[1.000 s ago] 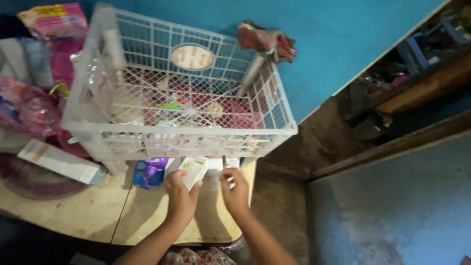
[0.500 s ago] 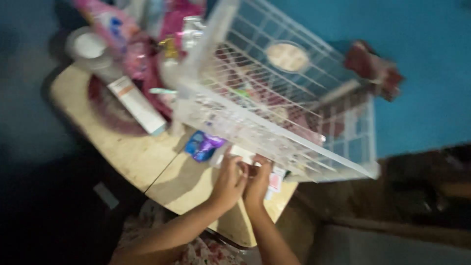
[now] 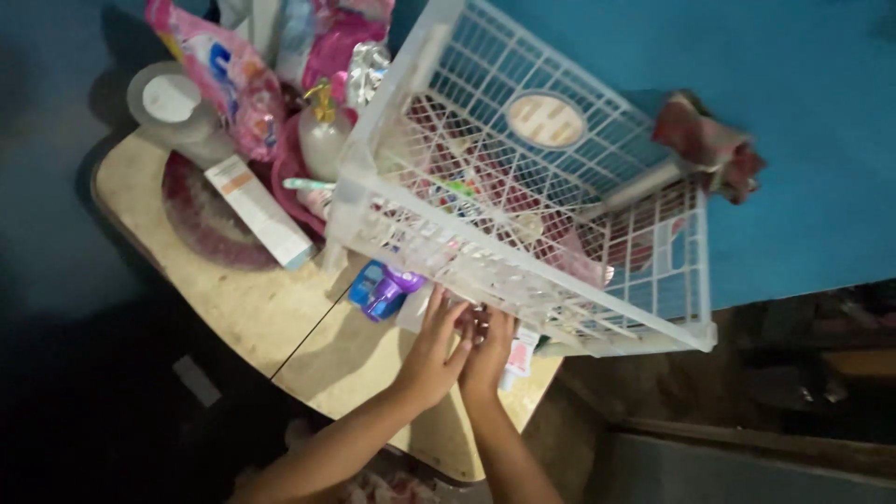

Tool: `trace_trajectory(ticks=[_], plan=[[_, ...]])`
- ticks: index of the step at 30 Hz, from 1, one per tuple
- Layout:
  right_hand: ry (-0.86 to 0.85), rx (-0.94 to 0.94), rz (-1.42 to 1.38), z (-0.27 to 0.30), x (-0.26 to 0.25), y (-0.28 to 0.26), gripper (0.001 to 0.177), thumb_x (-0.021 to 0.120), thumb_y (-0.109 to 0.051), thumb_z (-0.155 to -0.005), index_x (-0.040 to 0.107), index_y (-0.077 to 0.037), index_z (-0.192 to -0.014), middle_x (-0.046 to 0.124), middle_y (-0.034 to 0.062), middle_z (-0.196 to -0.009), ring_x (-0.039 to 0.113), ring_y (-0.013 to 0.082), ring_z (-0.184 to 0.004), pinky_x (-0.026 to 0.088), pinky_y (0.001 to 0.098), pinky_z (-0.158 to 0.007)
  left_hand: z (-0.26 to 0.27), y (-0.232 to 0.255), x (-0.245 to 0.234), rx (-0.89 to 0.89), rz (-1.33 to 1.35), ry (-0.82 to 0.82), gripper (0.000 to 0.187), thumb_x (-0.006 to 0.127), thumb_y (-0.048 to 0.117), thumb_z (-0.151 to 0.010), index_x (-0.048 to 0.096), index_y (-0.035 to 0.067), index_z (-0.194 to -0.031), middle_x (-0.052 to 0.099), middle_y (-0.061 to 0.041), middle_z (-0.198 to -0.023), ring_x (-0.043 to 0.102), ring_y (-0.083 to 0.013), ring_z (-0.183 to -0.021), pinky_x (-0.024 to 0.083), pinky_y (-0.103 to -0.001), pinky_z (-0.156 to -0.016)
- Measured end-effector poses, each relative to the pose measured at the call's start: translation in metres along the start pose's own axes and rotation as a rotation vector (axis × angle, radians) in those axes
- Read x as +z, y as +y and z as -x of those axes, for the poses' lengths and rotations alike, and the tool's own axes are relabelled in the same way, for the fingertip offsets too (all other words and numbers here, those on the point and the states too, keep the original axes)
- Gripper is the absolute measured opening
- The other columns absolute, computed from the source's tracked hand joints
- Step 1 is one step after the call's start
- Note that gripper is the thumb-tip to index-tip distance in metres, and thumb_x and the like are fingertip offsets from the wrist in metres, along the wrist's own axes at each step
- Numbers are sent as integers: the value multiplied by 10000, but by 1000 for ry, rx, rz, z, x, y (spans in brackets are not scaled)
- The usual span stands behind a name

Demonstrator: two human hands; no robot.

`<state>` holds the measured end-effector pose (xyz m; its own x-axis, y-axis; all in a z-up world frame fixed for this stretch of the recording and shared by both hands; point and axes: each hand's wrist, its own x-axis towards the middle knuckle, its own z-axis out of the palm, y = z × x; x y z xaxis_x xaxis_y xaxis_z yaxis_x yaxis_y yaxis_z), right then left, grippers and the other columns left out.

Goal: Organizing various toiletries and cleaning supplies in a plastic basket.

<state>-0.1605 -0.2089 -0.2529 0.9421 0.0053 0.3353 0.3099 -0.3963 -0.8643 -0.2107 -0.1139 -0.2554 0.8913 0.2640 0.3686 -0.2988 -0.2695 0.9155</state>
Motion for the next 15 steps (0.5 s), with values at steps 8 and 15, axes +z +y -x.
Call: trace_trajectory(ticks=[8,15], plan=[[42,-112,-96,58,65,-45,309,689,7,-878,598,-80,-1160,553,103,-1167,568,169,-812,496,290,-686,52,22,-98,56,-36,-36,565,584,89,-975,440,18,-1516,364,-254,-1625,368,-398,-1518,320,-436,-1208],[-360,-319,-341,162,186,-132,294,661,10,-887,618,-98,-1158,599,111,-1210,615,204,-997,525,293,-794,147,-13,-222,38,-93,449,531,524,117,-986,437,9,-1498,472,-206,-1533,521,-332,-1403,388,-420,-1177]])
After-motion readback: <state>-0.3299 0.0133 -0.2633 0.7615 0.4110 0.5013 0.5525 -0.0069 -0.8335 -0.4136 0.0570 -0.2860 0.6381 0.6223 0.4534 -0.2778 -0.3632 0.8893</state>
